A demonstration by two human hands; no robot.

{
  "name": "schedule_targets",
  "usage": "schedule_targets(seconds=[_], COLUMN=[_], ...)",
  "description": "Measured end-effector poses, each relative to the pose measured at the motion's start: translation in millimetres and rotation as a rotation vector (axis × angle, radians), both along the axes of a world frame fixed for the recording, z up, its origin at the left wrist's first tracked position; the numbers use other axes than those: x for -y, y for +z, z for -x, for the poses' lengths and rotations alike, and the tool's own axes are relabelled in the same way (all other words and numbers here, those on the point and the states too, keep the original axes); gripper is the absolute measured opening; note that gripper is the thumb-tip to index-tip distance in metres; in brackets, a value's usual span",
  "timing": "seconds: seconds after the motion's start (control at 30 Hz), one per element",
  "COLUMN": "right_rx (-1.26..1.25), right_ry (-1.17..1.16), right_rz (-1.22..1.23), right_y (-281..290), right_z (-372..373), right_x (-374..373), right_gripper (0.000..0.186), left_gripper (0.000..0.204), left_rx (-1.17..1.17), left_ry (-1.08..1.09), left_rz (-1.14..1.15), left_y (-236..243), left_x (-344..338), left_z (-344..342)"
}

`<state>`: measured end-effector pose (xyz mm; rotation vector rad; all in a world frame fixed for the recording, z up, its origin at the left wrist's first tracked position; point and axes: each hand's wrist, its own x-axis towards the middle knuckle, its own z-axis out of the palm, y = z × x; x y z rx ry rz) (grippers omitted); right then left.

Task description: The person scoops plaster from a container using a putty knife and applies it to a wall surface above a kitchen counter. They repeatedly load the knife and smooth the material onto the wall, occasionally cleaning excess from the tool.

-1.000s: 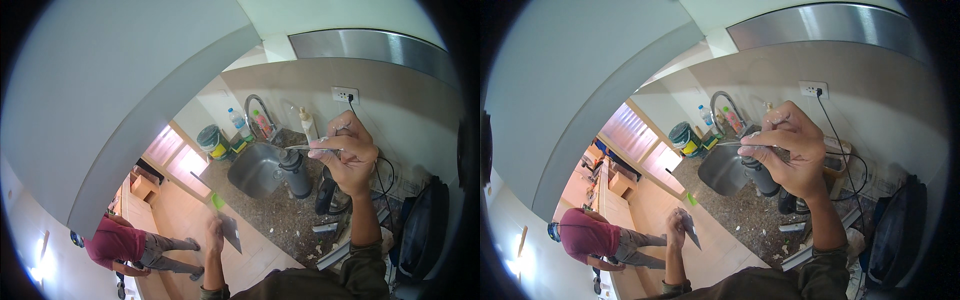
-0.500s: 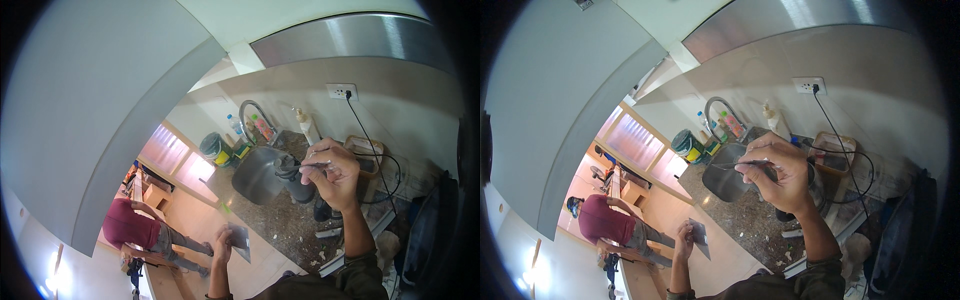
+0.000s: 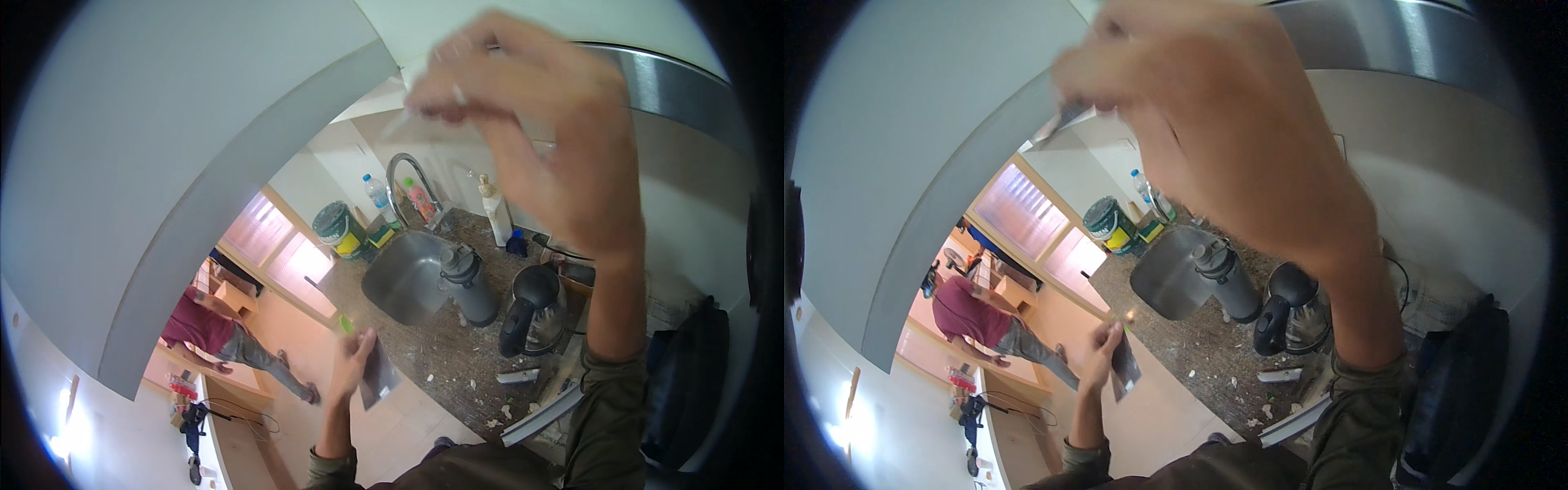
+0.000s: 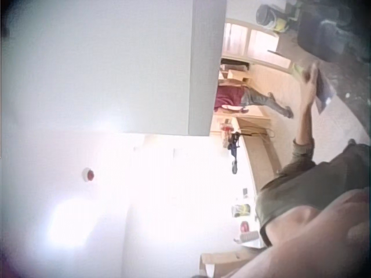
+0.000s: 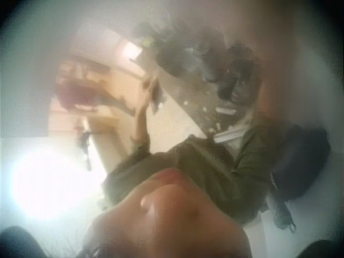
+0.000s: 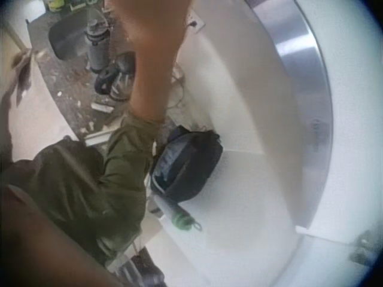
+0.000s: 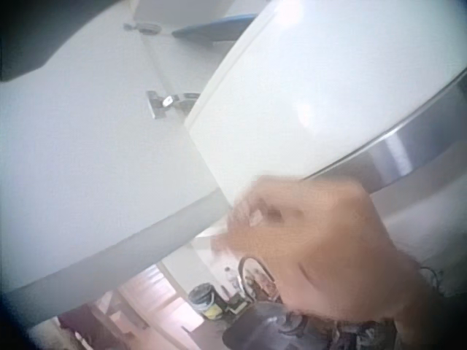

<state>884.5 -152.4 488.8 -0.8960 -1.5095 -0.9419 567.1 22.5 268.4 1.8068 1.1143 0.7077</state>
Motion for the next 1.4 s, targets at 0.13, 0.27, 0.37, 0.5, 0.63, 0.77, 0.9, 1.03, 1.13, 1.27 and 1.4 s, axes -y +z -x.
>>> schedule_targets(seconds=[0.13,0.27,0.37,0.5,0.63,0.77,0.9,1.03,1.13,1.27,1.4], right_rx=[0.199,0.107,0.105,-0.027,-0.066,0.022,0.17,0.301,0.356,0.273,0.3], right_ry=[-0.153,0.025,0.137,0.121,0.128,-0.061,-0.285,-0.233,-0.243,-0.274,-0.232], right_rz=[0.002,0.18,0.187,0.245,0.202,0.078,0.127,0.216,0.277,0.385,0.407], right_y=[56.5,69.8,65.6,23.7,0.2,14.3,60.4,89.3,101.1,110.3,112.0], right_z=[-10.3,-13.2,-8.8,-17.0,-6.2,-8.5,-21.6,-10.4,-11.1,-12.4,-15.6], right_x=[15.6,-11.5,7.4,11.0,17.3,6.6,-0.3,-20.7,-27.5,-26.2,-21.7], right_gripper=[0.017,0.015,0.016,0.029,0.032,0.018,0.014,0.015,0.014,0.012,0.012], left_gripper=[0.033,0.035,0.031,0.022,0.027,0.032,0.044,0.053,0.055,0.045,0.039], left_rx=[0.027,0.187,0.295,0.323,0.287,0.368,0.491,0.59,0.588,0.58,0.6], left_ry=[-0.211,-0.281,-0.373,-0.377,-0.341,-0.333,-0.351,-0.403,-0.368,-0.331,-0.354], left_rz=[-0.298,-0.433,-0.53,-0.486,-0.424,-0.504,-0.531,-0.664,-0.652,-0.647,-0.658], left_y=[53.0,113.8,143.2,150.3,148.2,156.3,199.2,235.1,245.0,247.9,244.0], left_x=[-7.8,2.5,10.5,18.7,16.8,12.9,37.4,32.2,25.0,24.9,23.0], left_z=[-67.3,-89.2,-102.3,-111.9,-107.1,-109.5,-143.9,-167.8,-178.2,-179.9,-184.7])
